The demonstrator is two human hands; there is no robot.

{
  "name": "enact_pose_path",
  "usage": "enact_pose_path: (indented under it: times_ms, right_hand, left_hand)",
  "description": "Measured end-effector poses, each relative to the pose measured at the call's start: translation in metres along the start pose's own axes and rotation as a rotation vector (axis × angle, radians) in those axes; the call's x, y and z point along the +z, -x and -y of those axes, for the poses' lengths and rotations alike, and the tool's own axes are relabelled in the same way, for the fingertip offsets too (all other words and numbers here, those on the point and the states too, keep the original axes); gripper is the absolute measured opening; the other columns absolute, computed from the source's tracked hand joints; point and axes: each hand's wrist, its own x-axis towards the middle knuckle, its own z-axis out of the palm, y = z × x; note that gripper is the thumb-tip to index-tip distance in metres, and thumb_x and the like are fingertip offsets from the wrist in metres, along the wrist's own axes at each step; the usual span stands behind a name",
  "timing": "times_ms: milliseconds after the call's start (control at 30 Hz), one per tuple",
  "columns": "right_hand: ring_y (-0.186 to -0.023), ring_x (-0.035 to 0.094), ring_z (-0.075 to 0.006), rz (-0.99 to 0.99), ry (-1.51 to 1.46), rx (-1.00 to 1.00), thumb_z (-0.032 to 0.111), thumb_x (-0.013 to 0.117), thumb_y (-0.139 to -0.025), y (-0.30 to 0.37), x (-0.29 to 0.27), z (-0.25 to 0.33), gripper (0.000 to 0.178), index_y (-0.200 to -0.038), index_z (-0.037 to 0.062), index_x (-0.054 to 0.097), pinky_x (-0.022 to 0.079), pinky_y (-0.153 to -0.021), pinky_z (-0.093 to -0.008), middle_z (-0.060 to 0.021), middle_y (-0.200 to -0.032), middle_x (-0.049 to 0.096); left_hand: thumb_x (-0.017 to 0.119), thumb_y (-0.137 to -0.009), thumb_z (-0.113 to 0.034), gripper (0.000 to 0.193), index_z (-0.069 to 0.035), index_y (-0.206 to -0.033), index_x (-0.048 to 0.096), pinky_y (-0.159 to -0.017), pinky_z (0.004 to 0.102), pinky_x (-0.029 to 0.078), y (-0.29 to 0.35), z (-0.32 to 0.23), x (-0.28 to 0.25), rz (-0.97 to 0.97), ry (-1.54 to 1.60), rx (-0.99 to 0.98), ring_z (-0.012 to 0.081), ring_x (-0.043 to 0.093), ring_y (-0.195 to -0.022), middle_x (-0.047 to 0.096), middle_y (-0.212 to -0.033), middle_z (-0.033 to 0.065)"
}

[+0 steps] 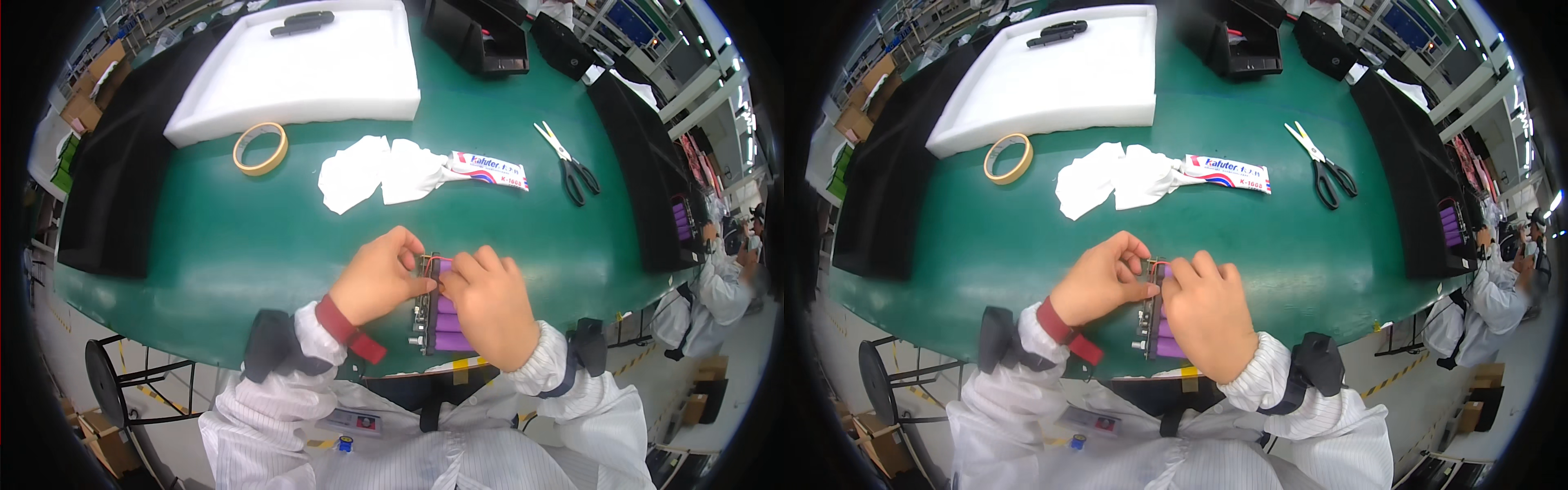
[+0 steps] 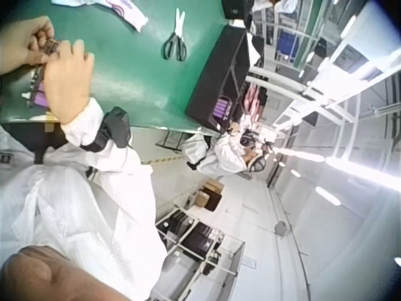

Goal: The person picks up a battery pack and circuit board, wraps them together with tape, and applies glue to the board from a tube. They then set the assembly aside and begin repeating the process with another circuit board.

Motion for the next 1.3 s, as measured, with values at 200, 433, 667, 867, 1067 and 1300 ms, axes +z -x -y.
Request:
enact_pose_path:
  times_ms: [200,433,667,867,1067,1300]
  right_hand:
    - [-0.091,0.052,-0.0222,-0.140,-0.047,0.044,0.011,0.060,-0.076,0.013,0.006,0.000,0.010,-0.083,0.0049,0.065,0.041,-0.073,-0.0376,-0.0040,-0.088,0.055]
    - [-0.093,0.053,-0.0245,0.051,-0.094,0.041,0.016,0.064,-0.079,-0.005,0.001,-0.022,0.013,-0.086,0.0050,0.067,0.044,-0.075,-0.0404,-0.0049,-0.091,0.057]
    - [-0.106,0.056,-0.0324,0.371,-0.603,0.126,0.035,0.077,-0.078,-0.003,0.001,-0.086,0.051,-0.114,0.0013,0.066,0.045,-0.092,-0.0386,-0.0136,-0.107,0.065]
    - [-0.090,0.061,-0.0269,0.447,-0.740,0.070,0.034,0.079,-0.078,-0.010,0.005,-0.101,0.058,-0.121,0.0006,0.059,0.049,-0.084,-0.0363,-0.0147,-0.099,0.066]
    - [-0.078,0.056,-0.0081,0.204,-1.436,0.285,0.008,0.083,-0.074,0.001,0.015,-0.106,0.038,-0.103,0.0012,0.060,0.047,-0.072,-0.0245,-0.0019,-0.085,0.062]
    - [-0.095,0.059,-0.0131,0.437,-1.047,-0.070,0.008,0.072,-0.083,-0.010,-0.017,-0.164,0.040,-0.121,0.0075,0.061,0.052,-0.076,-0.0281,-0.0060,-0.114,0.062]
  left_hand:
    - [0.079,-0.077,-0.008,0.040,0.002,-0.107,0.054,-0.061,0.0248,0.049,0.066,-0.017,0.013,-0.192,-0.139,0.015,0.0101,0.058,-0.069,0.054,-0.090,0.0061]
    - [0.069,-0.088,-0.004,0.038,0.003,-0.119,0.048,-0.070,0.0293,0.057,0.114,-0.005,0.032,-0.094,0.399,-0.285,0.0175,0.066,-0.084,0.058,-0.100,0.0097]
    - [0.060,-0.093,-0.004,0.062,0.004,-0.144,0.027,-0.098,0.0413,0.050,0.120,-0.011,0.055,-0.074,0.938,-0.337,0.0314,0.057,-0.119,0.052,-0.130,0.0194]
    - [0.061,-0.089,0.004,0.067,0.006,-0.145,0.024,-0.102,0.0394,0.047,0.096,-0.030,0.065,-0.170,0.947,-0.199,0.0288,0.054,-0.122,0.050,-0.130,0.0162]
    - [0.073,-0.081,0.003,0.059,-0.003,-0.134,0.048,-0.081,0.0286,0.056,0.052,-0.055,0.042,-0.343,0.329,0.100,0.0214,0.060,-0.108,0.057,-0.119,0.0143]
    - [0.079,-0.076,-0.003,0.044,0.000,-0.117,0.063,-0.073,0.0284,0.058,0.025,-0.056,0.010,-0.178,-0.037,0.072,0.0192,0.066,-0.099,0.066,-0.107,0.0126]
